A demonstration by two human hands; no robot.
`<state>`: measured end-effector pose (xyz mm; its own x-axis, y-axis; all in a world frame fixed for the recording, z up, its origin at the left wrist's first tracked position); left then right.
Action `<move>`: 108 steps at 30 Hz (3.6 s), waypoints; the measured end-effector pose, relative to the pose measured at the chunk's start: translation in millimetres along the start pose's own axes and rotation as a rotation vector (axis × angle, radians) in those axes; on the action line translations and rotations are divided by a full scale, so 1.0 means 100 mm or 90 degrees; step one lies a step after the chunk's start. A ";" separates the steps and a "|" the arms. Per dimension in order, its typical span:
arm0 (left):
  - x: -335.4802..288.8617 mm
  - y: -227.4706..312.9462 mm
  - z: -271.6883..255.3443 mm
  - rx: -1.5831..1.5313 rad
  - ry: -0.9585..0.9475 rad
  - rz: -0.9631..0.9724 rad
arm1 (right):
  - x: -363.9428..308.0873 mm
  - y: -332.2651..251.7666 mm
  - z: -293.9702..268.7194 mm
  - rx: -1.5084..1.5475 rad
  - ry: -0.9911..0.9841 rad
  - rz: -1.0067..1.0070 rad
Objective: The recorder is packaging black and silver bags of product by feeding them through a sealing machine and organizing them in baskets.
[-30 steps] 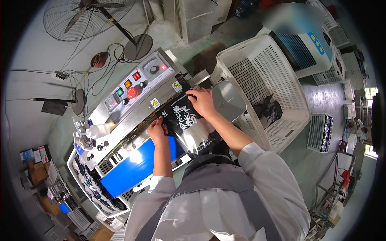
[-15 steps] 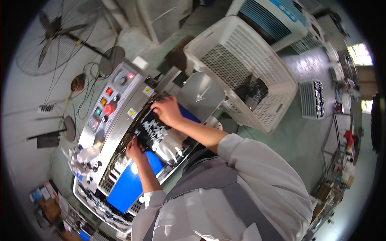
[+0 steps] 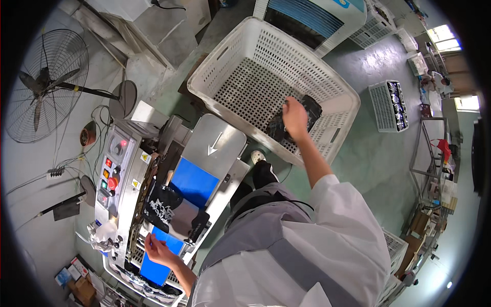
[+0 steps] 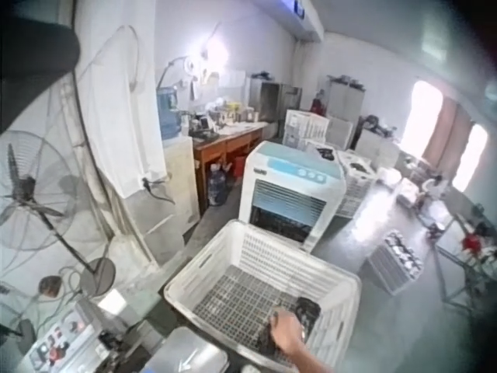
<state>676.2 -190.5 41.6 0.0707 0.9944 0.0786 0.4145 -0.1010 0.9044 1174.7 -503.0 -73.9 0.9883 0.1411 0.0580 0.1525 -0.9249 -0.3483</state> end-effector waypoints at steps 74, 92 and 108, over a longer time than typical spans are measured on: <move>0.12 -0.36 2.66 -0.398 0.086 -0.352 | -0.55 -2.26 0.44 0.214 -0.225 -0.416; 0.29 -0.65 2.33 -0.409 0.128 -0.351 | -0.90 -2.50 0.63 0.082 -0.136 -0.511; 0.40 -0.83 1.82 -0.425 0.135 -0.346 | -1.46 -2.75 0.63 0.068 -0.141 -0.545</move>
<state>809.7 -148.3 -107.0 -0.1792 0.8912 -0.4167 -0.2789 0.3602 0.8902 988.9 -246.7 -45.2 0.5112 0.8444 0.1602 0.8281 -0.4340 -0.3547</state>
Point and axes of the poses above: each hand's wrist, its own x-axis towards the middle knuckle, its own z-axis out of the palm, y = z × x, the point moved 6 cm from there along x, towards the middle knuckle, and after that the axes turned 15 degrees about -x, right-handed, at the moved point
